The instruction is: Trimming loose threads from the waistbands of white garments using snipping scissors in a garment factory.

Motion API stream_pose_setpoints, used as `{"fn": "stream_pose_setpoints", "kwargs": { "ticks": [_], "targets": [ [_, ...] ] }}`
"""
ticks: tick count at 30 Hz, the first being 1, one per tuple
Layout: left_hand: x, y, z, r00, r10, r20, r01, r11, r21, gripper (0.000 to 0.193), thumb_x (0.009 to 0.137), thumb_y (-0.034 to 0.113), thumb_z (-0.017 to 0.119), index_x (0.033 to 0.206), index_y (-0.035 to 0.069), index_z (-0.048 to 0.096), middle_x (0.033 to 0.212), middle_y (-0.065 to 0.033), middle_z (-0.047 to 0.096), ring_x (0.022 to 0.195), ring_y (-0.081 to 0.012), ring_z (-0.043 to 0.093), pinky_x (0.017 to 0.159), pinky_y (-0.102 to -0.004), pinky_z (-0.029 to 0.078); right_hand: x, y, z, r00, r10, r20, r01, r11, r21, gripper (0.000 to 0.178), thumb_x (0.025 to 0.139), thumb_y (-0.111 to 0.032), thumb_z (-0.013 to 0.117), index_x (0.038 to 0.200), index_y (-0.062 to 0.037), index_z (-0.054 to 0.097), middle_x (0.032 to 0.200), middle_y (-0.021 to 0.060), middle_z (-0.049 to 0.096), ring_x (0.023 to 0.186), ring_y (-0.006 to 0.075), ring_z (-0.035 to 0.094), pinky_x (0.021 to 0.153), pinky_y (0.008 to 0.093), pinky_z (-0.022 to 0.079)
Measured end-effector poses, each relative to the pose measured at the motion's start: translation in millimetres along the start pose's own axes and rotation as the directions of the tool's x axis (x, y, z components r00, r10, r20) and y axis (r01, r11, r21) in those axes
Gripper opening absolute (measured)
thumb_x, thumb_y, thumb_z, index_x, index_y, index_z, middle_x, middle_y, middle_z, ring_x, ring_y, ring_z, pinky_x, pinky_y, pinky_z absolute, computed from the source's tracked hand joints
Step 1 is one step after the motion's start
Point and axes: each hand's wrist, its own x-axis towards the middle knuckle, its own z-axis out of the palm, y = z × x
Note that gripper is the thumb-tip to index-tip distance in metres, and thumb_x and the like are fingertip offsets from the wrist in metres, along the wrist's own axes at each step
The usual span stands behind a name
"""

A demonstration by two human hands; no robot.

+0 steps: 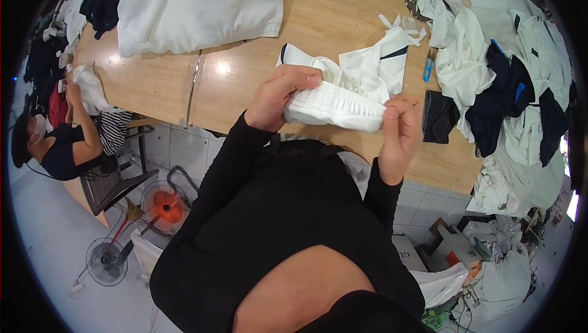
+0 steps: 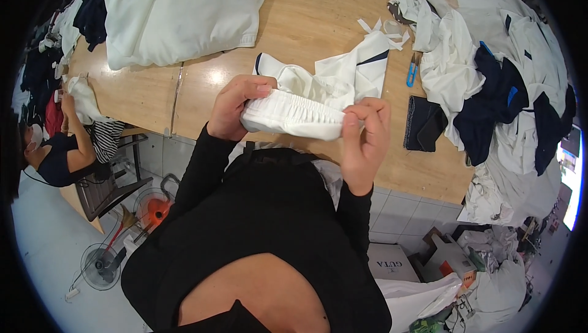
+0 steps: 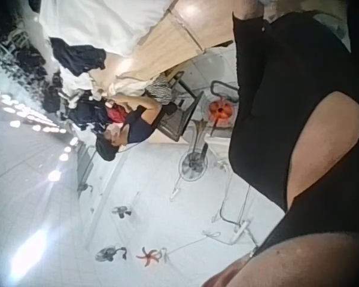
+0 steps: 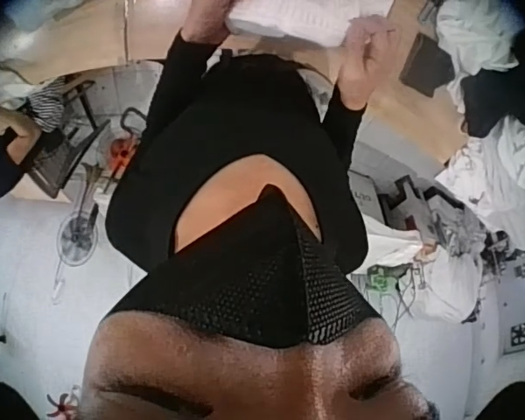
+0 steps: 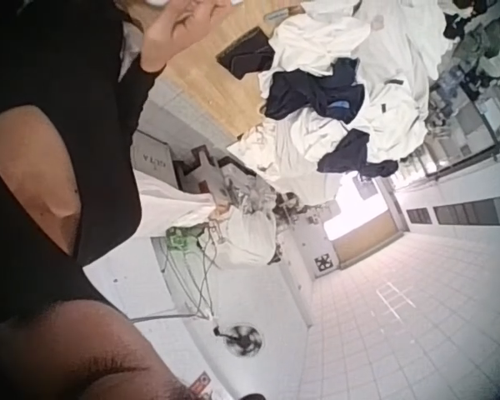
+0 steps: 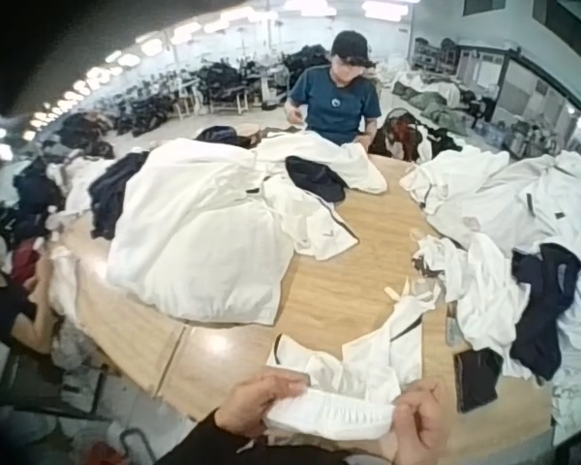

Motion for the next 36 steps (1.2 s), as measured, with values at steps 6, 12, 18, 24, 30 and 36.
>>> {"fn": "stream_pose_setpoints", "kwargs": {
  "ticks": [6, 12, 18, 24, 30, 36],
  "targets": [
    [-13, 1, -3, 0.998, 0.070, 0.003, -0.070, 0.987, 0.143, 0.017, 0.092, 0.015, 0.062, 0.084, 0.000, 0.067, 0.076, 0.0023, 0.057, 0.073, -0.0083, 0.053, 0.067, -0.0265, 0.040, 6, -9, -8, 0.998, -0.056, 0.015, 0.053, 0.982, 0.179, 0.008, 0.099, -0.007, 0.063, 0.095, -0.0007, 0.066, 0.108, 0.0112, 0.056, 0.107, 0.0264, 0.052, 0.103, 0.0416, 0.043],
    [-21, 16, 11, 0.926, 0.314, 0.210, -0.377, 0.811, 0.447, 0.011, 0.085, 0.008, 0.070, 0.087, -0.002, 0.066, 0.075, -0.0018, 0.061, 0.071, -0.0091, 0.055, 0.065, -0.0285, 0.040, 4, -20, -11, 0.997, -0.069, -0.043, 0.075, 0.982, 0.174, 0.015, 0.102, -0.011, 0.060, 0.093, 0.0011, 0.063, 0.112, 0.0137, 0.052, 0.116, 0.0288, 0.051, 0.113, 0.0480, 0.037],
    [-22, 13, 10, 0.893, 0.357, 0.274, -0.445, 0.789, 0.424, 0.010, 0.084, 0.005, 0.072, 0.088, -0.003, 0.067, 0.075, -0.0031, 0.063, 0.067, -0.0094, 0.056, 0.062, -0.0292, 0.041, 2, -20, -13, 0.988, -0.132, -0.076, 0.145, 0.966, 0.216, 0.019, 0.102, -0.014, 0.060, 0.093, 0.0028, 0.063, 0.114, 0.0162, 0.053, 0.120, 0.0299, 0.051, 0.109, 0.0460, 0.037],
    [-24, 14, 10, 0.914, 0.308, 0.262, -0.393, 0.832, 0.391, 0.009, 0.084, 0.005, 0.072, 0.087, -0.002, 0.067, 0.068, -0.0014, 0.062, 0.062, -0.0083, 0.056, 0.059, -0.0285, 0.040, 1, -26, -13, 0.991, -0.113, -0.074, 0.127, 0.968, 0.219, 0.023, 0.104, -0.016, 0.060, 0.093, 0.0034, 0.063, 0.119, 0.0187, 0.054, 0.120, 0.0298, 0.051, 0.103, 0.0416, 0.035],
    [-22, 13, 10, 0.926, 0.274, 0.261, -0.358, 0.857, 0.371, 0.009, 0.084, 0.006, 0.072, 0.087, -0.002, 0.067, 0.068, -0.0008, 0.062, 0.062, -0.0079, 0.054, 0.059, -0.0280, 0.040, 2, -24, -14, 0.993, -0.114, -0.042, 0.120, 0.968, 0.222, 0.023, 0.105, -0.017, 0.059, 0.093, 0.0029, 0.062, 0.118, 0.0175, 0.053, 0.121, 0.0296, 0.050, 0.105, 0.0426, 0.035],
    [-23, 10, 13, 0.934, 0.280, 0.221, -0.343, 0.876, 0.339, 0.010, 0.084, 0.007, 0.072, 0.087, -0.002, 0.067, 0.070, 0.0005, 0.061, 0.066, -0.0072, 0.054, 0.062, -0.0277, 0.040, 2, -24, -12, 0.996, -0.088, -0.028, 0.092, 0.972, 0.217, 0.023, 0.106, -0.018, 0.059, 0.093, 0.0017, 0.062, 0.118, 0.0155, 0.052, 0.122, 0.0306, 0.051, 0.111, 0.0469, 0.036]
  ]
}}
